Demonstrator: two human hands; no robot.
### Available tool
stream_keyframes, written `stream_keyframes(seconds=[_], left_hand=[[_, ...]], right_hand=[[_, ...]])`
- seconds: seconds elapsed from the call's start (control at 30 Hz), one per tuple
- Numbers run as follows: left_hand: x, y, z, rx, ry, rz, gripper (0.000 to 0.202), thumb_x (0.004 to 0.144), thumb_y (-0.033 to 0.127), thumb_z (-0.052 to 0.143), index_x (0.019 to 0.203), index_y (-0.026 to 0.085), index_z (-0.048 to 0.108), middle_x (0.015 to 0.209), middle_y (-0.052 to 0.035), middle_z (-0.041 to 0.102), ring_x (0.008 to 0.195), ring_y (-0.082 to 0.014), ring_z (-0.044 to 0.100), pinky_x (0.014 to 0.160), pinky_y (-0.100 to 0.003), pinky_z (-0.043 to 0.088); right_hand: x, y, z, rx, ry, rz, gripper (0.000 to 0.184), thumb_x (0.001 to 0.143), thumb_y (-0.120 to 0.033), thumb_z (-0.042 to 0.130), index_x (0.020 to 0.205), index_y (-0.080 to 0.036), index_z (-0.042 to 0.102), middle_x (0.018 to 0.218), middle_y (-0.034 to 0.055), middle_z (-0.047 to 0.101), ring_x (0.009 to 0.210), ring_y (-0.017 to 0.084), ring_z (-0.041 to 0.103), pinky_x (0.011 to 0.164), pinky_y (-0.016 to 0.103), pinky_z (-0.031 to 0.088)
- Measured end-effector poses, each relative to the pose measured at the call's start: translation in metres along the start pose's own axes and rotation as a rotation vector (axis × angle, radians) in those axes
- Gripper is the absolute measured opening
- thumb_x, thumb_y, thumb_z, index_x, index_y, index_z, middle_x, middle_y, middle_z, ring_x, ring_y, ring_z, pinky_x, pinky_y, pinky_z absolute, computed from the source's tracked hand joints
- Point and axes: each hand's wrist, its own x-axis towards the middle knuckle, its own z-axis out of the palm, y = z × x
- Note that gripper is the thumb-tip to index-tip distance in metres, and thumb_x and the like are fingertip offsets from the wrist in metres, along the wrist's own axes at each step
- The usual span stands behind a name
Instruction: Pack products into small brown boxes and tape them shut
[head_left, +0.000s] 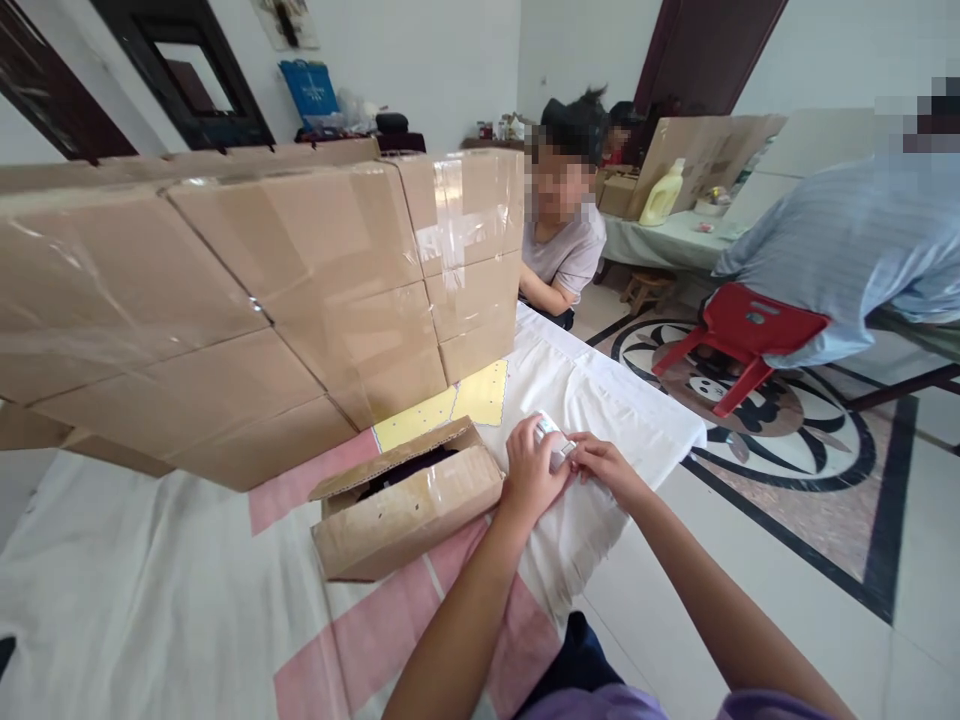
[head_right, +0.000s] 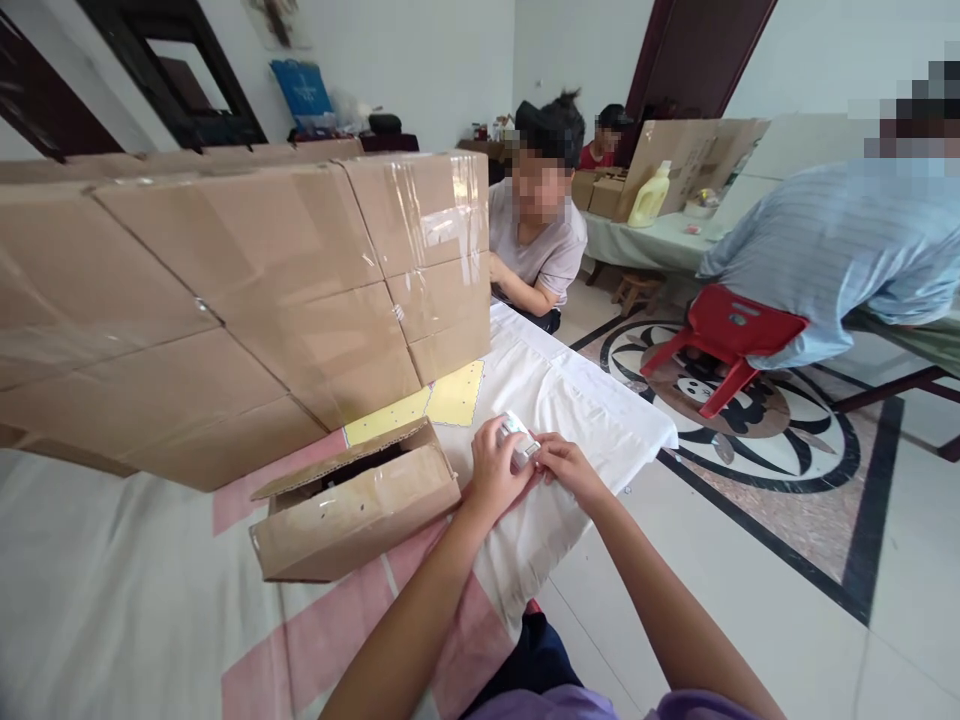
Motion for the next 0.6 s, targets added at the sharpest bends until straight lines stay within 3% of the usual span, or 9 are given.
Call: stream_keyframes(seconds=[0.13, 0.4, 0.6], left_hand=[[-0.001, 0.002, -0.002, 0.010, 0.011, 0.093, 0.016, 0.083, 0.018, 0.072, 0.096, 0.028, 0.071, 0.136, -0.0037, 0.055, 0.126, -0.0270, 0.049, 0.107, -0.045, 0.045], [-0.001, 0.003, 0.001, 0.035, 0.008, 0.091, 0.020, 0.085, 0.018, 0.070, 0.097, 0.033, 0.076, 0.131, -0.0011, 0.061, 0.119, -0.0257, 0.052, 0.102, -0.045, 0.050], [-0.008, -0.004, 0.013, 0.105, 0.011, 0.089, 0.007, 0.088, 0.032, 0.069, 0.089, 0.035, 0.076, 0.118, -0.0027, 0.064, 0.106, -0.0241, 0.056, 0.092, -0.041, 0.052]], right_hand=[[0.000, 0.003, 0.001, -0.031, 0.006, -0.032, 0.038, 0.072, -0.050, 0.070, 0.059, -0.015, 0.067, 0.119, 0.0095, 0.064, 0.058, 0.008, 0.054, 0.054, 0.026, 0.047], [0.001, 0.003, -0.001, -0.049, -0.022, -0.086, 0.047, 0.074, -0.057, 0.067, 0.057, -0.014, 0.063, 0.118, 0.0105, 0.064, 0.051, 0.007, 0.052, 0.050, 0.027, 0.047], [0.018, 0.035, -0.009, -0.117, -0.072, -0.088, 0.063, 0.074, -0.076, 0.061, 0.056, -0.015, 0.067, 0.115, 0.0151, 0.069, 0.048, 0.012, 0.056, 0.044, 0.030, 0.047]])
